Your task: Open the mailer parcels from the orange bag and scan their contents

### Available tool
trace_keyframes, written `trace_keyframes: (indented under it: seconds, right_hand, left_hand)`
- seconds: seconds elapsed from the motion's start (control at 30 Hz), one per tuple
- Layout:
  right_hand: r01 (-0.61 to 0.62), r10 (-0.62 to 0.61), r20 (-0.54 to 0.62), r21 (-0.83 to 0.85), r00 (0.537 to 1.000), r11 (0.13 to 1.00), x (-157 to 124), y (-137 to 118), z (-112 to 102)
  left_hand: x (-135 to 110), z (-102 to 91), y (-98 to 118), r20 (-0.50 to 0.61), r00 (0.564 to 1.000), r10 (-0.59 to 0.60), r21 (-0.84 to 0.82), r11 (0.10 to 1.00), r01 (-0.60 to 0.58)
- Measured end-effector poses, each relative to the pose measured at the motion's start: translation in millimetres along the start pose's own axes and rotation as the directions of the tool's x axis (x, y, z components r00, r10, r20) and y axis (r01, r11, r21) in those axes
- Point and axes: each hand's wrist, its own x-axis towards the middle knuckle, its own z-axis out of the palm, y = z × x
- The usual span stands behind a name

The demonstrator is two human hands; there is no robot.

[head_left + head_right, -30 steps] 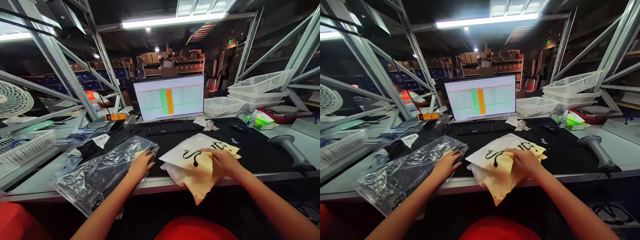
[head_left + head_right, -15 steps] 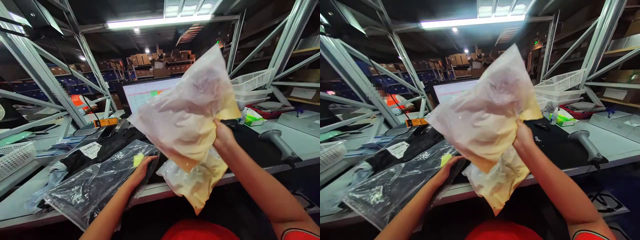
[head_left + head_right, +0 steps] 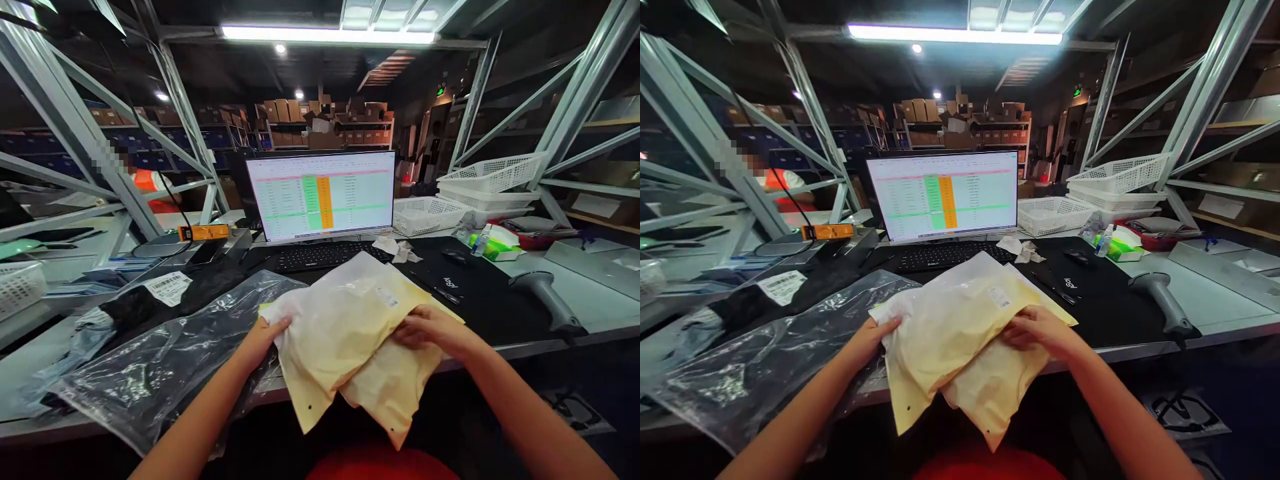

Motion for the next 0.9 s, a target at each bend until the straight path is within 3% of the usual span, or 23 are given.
trace_keyframes:
  seconds: [0.03,0.07,0.1,0.13,0.17,0.23,0.3,0.37,0.43,0.57,0.67,0.77,0.83,0.9]
  right_hand:
    - [0.001,-0.027,-0.143,-0.177,0.989,0.984,-6,-4,-24]
    - [-0.021,-0.106,-0.326,-0.363,0.94,0.931,-13,-7,-50]
    - [-0.095,-0.228,-0.5,-0.54,0.835,0.836,-19,-10,-79]
    - [-0.21,-0.375,-0.628,-0.659,0.682,0.722,-25,-13,-109]
    - [-0.34,-0.469,-0.687,-0.702,0.555,0.626,-31,-16,-139]
    - [-0.571,-0.473,-0.786,-0.616,0.398,0.543,-42,-19,-192]
    - [-0.671,-0.334,-0.875,-0.484,0.351,0.562,-52,-20,-230]
    - [-0.68,-0.202,-0.897,-0.432,0.393,0.593,-58,-18,-249]
    - [-0.641,-0.118,-0.872,-0.434,0.474,0.633,-62,-14,-253]
    - [-0.507,0.004,-0.781,-0.402,0.625,0.762,-68,-5,-242]
    - [-0.442,0.056,-0.713,-0.369,0.699,0.818,-68,-11,-232]
    - [-0.388,0.12,-0.601,-0.338,0.79,0.858,-66,-30,-211]
    - [-0.352,0.185,-0.446,-0.327,0.876,0.877,-66,-44,-185]
    - [-0.343,0.247,-0.294,-0.342,0.923,0.875,-68,-54,-154]
  left_hand:
    - [1,0.7,0,-0.049,0.999,0.015,-0.046,0.999,-0.017]
    - [3,1.0,0,-0.105,0.994,0.028,-0.093,0.995,-0.038]
    - [4,1.0,0,-0.166,0.986,0.036,-0.143,0.988,-0.06]
    - [5,0.7,1,-0.224,0.974,0.038,-0.193,0.978,-0.083]
    - [6,0.4,2,-0.282,0.959,0.04,-0.237,0.965,-0.11]
    - [8,-0.5,5,-0.378,0.925,0.043,-0.31,0.935,-0.17]
    - [8,-1.3,8,-0.43,0.902,0.049,-0.359,0.907,-0.22]
    - [9,-1.6,11,-0.451,0.891,0.047,-0.387,0.89,-0.243]
    - [9,-1.6,12,-0.449,0.892,0.046,-0.395,0.885,-0.245]
    - [10,-0.7,12,-0.437,0.899,0.041,-0.397,0.888,-0.233]
    - [10,0.2,13,-0.446,0.895,-0.01,-0.416,0.888,-0.198]
    - [9,-0.5,13,-0.423,0.906,-0.013,-0.428,0.884,-0.188]
    - [9,-1.8,12,-0.407,0.913,0.018,-0.423,0.883,-0.206]
    - [10,-3.2,10,-0.423,0.905,0.048,-0.408,0.882,-0.237]
